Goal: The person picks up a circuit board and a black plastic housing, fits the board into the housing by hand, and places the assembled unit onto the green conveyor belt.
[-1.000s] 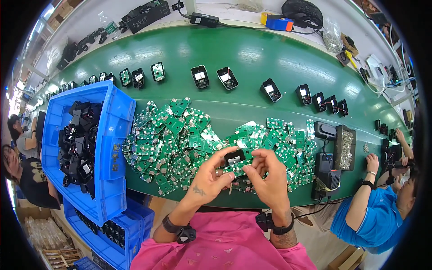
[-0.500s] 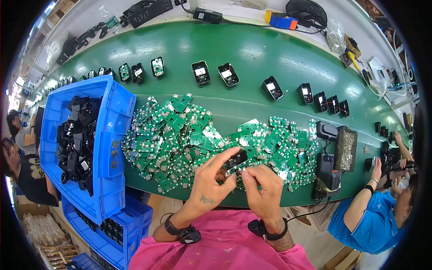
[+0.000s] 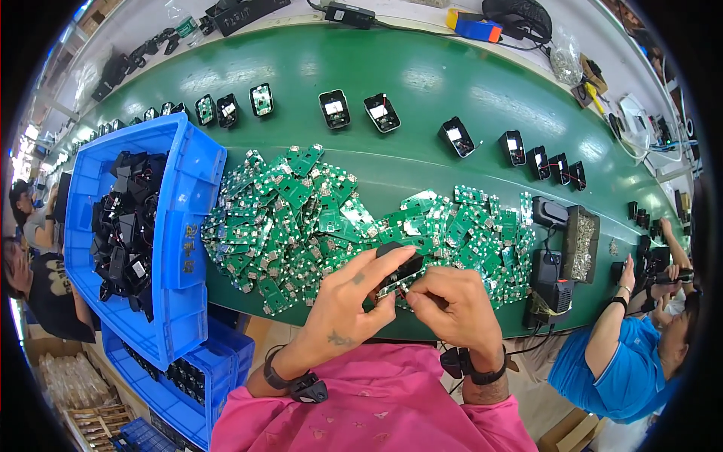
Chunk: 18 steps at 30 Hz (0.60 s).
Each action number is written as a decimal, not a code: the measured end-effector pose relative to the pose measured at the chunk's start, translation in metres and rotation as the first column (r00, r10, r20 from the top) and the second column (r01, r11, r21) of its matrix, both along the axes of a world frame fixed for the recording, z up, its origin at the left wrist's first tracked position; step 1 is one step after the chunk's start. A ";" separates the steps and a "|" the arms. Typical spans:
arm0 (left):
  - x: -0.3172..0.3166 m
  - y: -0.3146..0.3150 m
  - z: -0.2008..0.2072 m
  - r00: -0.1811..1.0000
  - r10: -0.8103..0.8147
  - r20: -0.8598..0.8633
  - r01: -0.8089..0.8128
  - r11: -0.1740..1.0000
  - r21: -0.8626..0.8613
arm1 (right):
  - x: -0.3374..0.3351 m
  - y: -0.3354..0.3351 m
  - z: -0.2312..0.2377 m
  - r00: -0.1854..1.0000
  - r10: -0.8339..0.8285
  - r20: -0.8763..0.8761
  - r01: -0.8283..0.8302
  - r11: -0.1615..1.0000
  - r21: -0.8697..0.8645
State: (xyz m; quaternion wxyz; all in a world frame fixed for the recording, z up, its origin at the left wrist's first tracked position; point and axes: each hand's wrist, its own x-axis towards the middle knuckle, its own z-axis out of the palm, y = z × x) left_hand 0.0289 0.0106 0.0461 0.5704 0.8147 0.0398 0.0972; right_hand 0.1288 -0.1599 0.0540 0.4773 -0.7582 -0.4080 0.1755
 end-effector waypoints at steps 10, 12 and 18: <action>-0.001 -0.002 -0.003 0.999 -0.039 -0.001 0.039 0.998 0.041 | 0.003 -0.001 0.000 0.997 0.041 -0.073 -0.045 0.997 -0.067; -0.002 -0.004 -0.003 1.000 -0.013 -0.002 0.013 0.999 0.029 | 0.001 0.000 0.000 0.996 0.019 -0.081 -0.025 0.997 -0.074; -0.001 -0.009 -0.006 0.992 0.053 0.113 -0.072 0.983 0.172 | -0.005 0.006 -0.004 0.997 -0.055 -0.047 0.053 0.997 -0.048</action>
